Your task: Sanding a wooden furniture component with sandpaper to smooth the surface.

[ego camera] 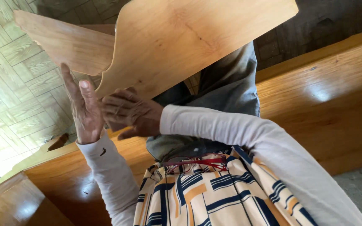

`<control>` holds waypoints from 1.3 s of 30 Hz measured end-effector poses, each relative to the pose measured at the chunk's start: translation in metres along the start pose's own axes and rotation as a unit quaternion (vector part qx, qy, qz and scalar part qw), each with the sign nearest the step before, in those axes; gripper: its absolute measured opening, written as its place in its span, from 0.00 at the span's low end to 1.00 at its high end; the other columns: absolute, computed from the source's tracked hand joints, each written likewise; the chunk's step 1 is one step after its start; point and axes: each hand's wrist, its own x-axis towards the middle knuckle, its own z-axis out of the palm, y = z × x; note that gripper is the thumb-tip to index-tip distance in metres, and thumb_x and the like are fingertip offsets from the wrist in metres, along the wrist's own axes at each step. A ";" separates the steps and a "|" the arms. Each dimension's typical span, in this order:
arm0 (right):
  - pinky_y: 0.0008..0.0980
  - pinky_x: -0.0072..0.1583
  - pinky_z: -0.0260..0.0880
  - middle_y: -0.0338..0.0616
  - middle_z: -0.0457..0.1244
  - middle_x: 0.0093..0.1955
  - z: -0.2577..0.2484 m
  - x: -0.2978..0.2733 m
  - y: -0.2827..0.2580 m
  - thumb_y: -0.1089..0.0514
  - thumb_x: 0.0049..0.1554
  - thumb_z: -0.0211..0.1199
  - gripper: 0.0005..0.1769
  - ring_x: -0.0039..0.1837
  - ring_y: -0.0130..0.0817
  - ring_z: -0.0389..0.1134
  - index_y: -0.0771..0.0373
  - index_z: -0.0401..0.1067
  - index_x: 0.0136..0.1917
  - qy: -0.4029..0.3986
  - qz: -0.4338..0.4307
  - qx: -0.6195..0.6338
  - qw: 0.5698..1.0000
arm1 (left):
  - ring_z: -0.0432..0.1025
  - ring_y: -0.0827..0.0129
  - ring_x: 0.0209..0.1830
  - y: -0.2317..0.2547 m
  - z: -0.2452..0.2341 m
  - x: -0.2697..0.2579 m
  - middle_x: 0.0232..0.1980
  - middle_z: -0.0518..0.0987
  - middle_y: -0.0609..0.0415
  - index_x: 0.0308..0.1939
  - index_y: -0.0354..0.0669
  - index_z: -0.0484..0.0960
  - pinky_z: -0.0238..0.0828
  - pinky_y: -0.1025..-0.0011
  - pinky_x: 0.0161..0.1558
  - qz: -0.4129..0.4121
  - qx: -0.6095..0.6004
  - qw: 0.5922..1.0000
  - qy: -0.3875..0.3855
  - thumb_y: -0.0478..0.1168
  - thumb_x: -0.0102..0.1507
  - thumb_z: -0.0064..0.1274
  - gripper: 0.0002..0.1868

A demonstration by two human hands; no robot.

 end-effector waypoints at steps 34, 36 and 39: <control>0.58 0.82 0.29 0.47 0.40 0.86 0.011 0.062 0.059 0.17 0.64 0.43 0.54 0.85 0.46 0.36 0.59 0.50 0.84 0.062 0.091 -0.103 0.989 | 0.44 0.45 0.81 -0.112 -0.015 0.023 0.79 0.52 0.30 0.77 0.31 0.66 0.43 0.46 0.74 0.018 0.173 0.976 0.131 0.62 0.77 0.27 0.40; 0.55 0.81 0.30 0.44 0.42 0.85 0.029 0.060 0.082 0.19 0.63 0.55 0.53 0.85 0.45 0.36 0.58 0.52 0.83 0.093 0.103 -0.067 0.988 | 0.43 0.42 0.82 -0.080 -0.011 0.016 0.81 0.47 0.33 0.78 0.34 0.62 0.46 0.42 0.74 -0.009 0.144 0.984 0.103 0.67 0.73 0.22 0.45; 0.52 0.72 0.45 0.47 0.51 0.74 -0.014 0.036 0.120 0.34 0.56 0.63 0.49 0.73 0.48 0.47 0.64 0.52 0.78 0.072 0.169 -0.225 0.957 | 0.41 0.42 0.82 -0.071 0.006 0.016 0.82 0.45 0.37 0.79 0.38 0.59 0.45 0.41 0.74 -0.040 0.115 0.991 0.057 0.73 0.68 0.16 0.50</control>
